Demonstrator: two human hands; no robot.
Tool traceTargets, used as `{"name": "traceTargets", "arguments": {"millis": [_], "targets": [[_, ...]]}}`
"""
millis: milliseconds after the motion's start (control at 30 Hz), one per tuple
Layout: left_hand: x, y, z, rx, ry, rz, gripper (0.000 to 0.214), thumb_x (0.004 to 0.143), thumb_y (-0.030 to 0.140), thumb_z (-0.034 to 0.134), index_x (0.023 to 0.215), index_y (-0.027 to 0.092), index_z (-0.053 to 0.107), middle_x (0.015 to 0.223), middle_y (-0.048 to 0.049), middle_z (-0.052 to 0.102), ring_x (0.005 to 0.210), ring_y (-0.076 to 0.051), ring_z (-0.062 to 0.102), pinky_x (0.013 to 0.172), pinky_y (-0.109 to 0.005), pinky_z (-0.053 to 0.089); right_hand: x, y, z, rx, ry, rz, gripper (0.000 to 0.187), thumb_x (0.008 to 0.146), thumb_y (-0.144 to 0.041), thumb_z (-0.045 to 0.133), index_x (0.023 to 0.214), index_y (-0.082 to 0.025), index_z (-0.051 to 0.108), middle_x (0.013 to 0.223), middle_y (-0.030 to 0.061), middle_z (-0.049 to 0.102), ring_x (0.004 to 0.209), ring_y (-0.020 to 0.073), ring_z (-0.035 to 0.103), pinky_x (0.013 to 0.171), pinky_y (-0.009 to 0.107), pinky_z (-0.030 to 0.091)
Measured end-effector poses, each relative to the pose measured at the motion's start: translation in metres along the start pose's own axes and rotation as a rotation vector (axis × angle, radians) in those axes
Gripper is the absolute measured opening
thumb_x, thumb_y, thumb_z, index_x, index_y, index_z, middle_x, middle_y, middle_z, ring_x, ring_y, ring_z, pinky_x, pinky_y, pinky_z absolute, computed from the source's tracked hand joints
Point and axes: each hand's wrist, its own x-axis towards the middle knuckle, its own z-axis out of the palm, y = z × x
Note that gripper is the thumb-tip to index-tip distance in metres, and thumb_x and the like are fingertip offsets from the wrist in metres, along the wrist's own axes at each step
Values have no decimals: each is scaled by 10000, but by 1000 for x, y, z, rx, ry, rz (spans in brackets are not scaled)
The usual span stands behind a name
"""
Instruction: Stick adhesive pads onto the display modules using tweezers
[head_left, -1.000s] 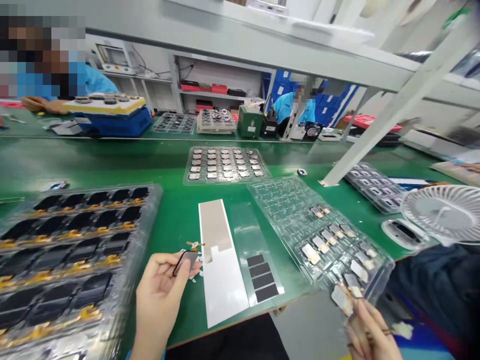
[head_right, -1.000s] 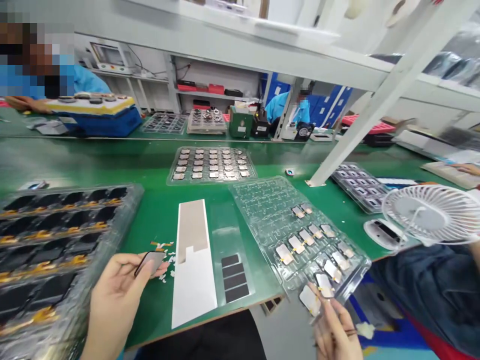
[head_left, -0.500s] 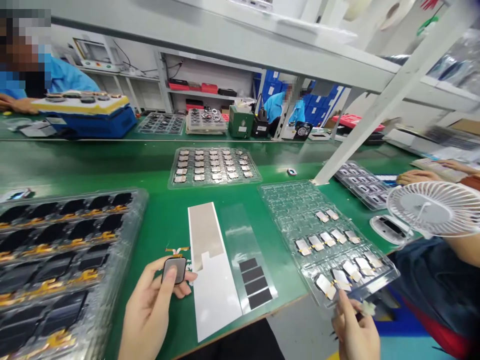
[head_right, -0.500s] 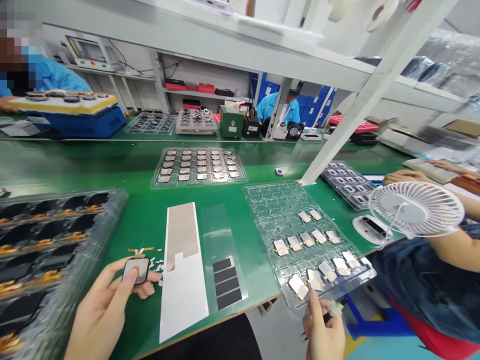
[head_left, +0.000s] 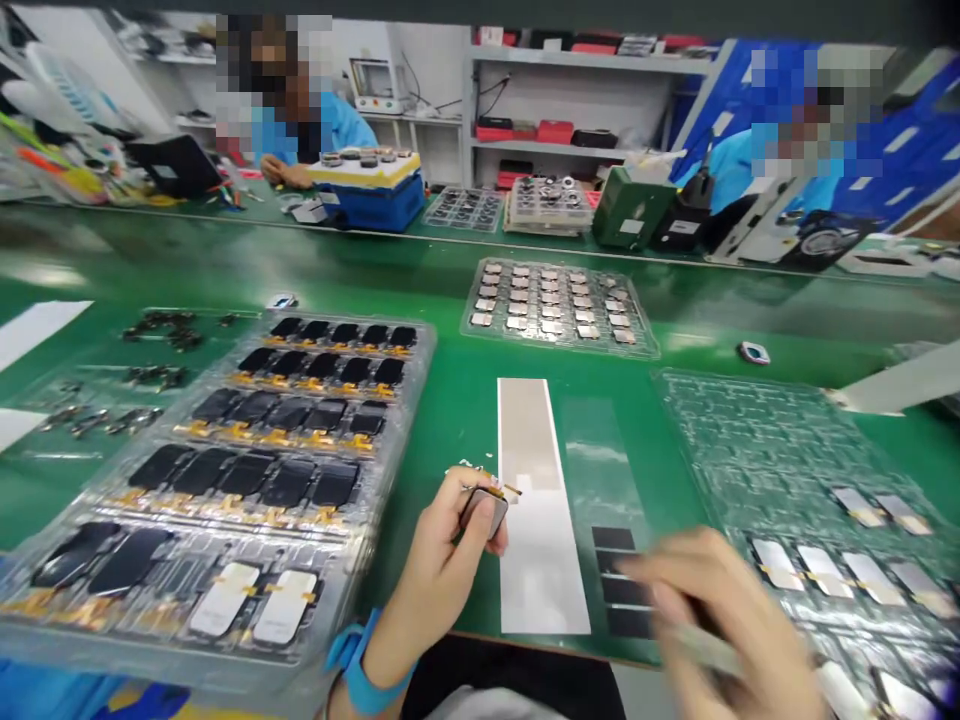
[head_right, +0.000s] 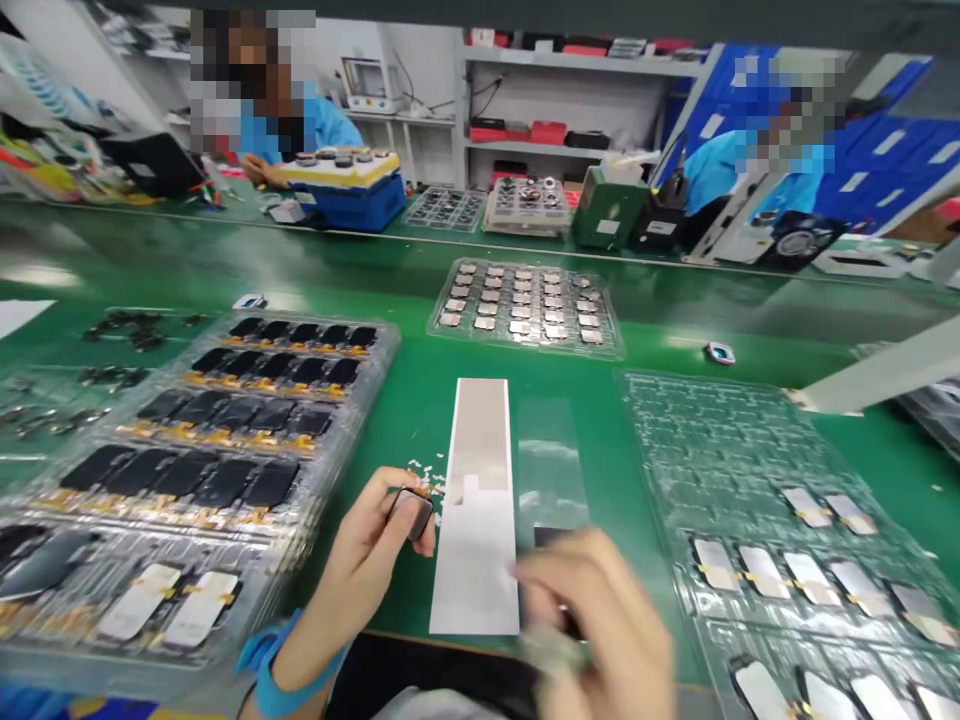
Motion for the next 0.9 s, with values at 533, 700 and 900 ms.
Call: {"name": "traceTargets", "arguments": {"millis": [533, 700, 900], "targets": [[-2, -8, -7, 280, 119, 34, 132, 1001, 292, 518, 1023, 225, 629, 689, 27, 534, 616, -149, 553, 615, -228, 442, 62, 16, 69, -281, -210, -452, 297, 975, -27, 381, 1157, -100, 604, 1019, 104, 701, 802, 166, 691, 658, 285, 579], [0, -8, -7, 324, 114, 64, 116, 1004, 271, 510, 1007, 233, 619, 723, 23, 594, 607, -132, 570, 582, -204, 441, 62, 20, 77, -178, -221, -347, 223, 945, -38, 455, 1061, -121, 626, 924, 86, 665, 770, 162, 645, 612, 268, 496], [-5, -4, -5, 208, 90, 13, 117, 1020, 304, 480, 996, 222, 561, 784, -21, 675, 656, -148, 595, 590, -228, 442, 80, 32, 80, 257, -328, 237, 125, 884, -203, 590, 765, -186, 625, 749, 2, 627, 684, 126, 575, 604, 234, 420]]}}
